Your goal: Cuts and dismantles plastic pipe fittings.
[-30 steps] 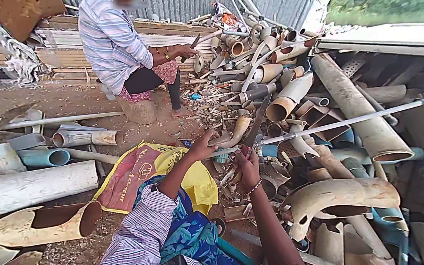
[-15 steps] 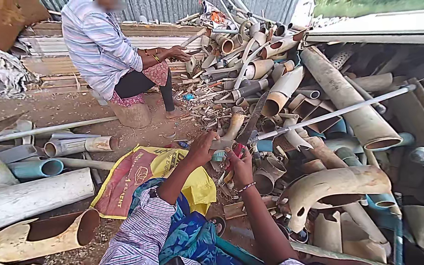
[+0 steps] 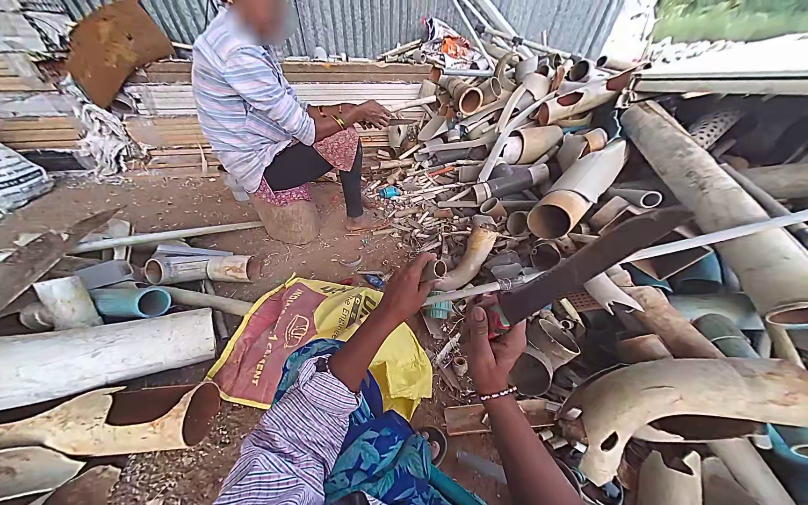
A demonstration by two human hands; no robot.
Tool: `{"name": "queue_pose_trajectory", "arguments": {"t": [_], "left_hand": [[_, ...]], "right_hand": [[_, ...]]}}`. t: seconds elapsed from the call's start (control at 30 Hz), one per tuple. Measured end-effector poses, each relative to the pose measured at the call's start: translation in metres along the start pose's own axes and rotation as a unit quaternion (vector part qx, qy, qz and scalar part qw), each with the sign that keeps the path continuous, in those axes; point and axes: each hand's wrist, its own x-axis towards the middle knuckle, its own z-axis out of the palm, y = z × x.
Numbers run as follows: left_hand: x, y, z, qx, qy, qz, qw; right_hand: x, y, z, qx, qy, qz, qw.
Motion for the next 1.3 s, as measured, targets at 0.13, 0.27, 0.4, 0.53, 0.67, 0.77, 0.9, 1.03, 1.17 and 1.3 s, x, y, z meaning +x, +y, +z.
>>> {"name": "queue_pose_trajectory", "arguments": {"t": [0.13, 0.27, 0.4, 0.53, 0.67, 0.77, 0.9, 1.03, 1.17, 1.3], "left_hand": [[0.0, 0.006, -0.008, -0.019, 0.036, -0.02, 0.999], [-0.001, 0.006, -0.01, -0.036, 0.083, 0.014, 0.996], [-0.002, -0.004, -0.006, -0.011, 0.082, 0.026, 0.996], [-0.003, 0.005, -0.01, 0.028, 0.048, -0.03, 0.998], [-0.005, 0.005, -0.008, 0.022, 0.071, 0.013, 0.997], [-0.004, 0.003, -0.006, 0.029, 0.064, 0.013, 0.997], [-0.002, 0.006, -0.009, 0.059, -0.002, -0.05, 0.997], [-0.002, 0.009, -0.01, 0.058, -0.005, -0.038, 0.998], [-0.003, 0.008, -0.009, 0.068, -0.017, -0.04, 0.997], [-0.004, 0.01, -0.01, 0.07, -0.002, -0.026, 0.997]], "right_hand": [[-0.011, -0.002, 0.011, -0.048, -0.184, 0.27, 0.944], [-0.017, -0.011, 0.017, -0.057, -0.144, 0.162, 0.975], [-0.017, -0.013, 0.021, -0.077, -0.093, 0.044, 0.992], [-0.017, -0.001, 0.018, -0.137, -0.239, 0.202, 0.94], [-0.025, 0.001, 0.024, -0.156, -0.168, 0.073, 0.971], [-0.024, 0.001, 0.024, -0.18, -0.159, 0.046, 0.97], [-0.02, 0.013, 0.018, -0.197, -0.245, 0.183, 0.932], [-0.021, 0.013, 0.02, -0.197, -0.209, 0.14, 0.948], [-0.017, 0.016, 0.017, -0.19, -0.221, 0.171, 0.941], [-0.018, 0.021, 0.017, -0.168, -0.177, 0.16, 0.957]]}}
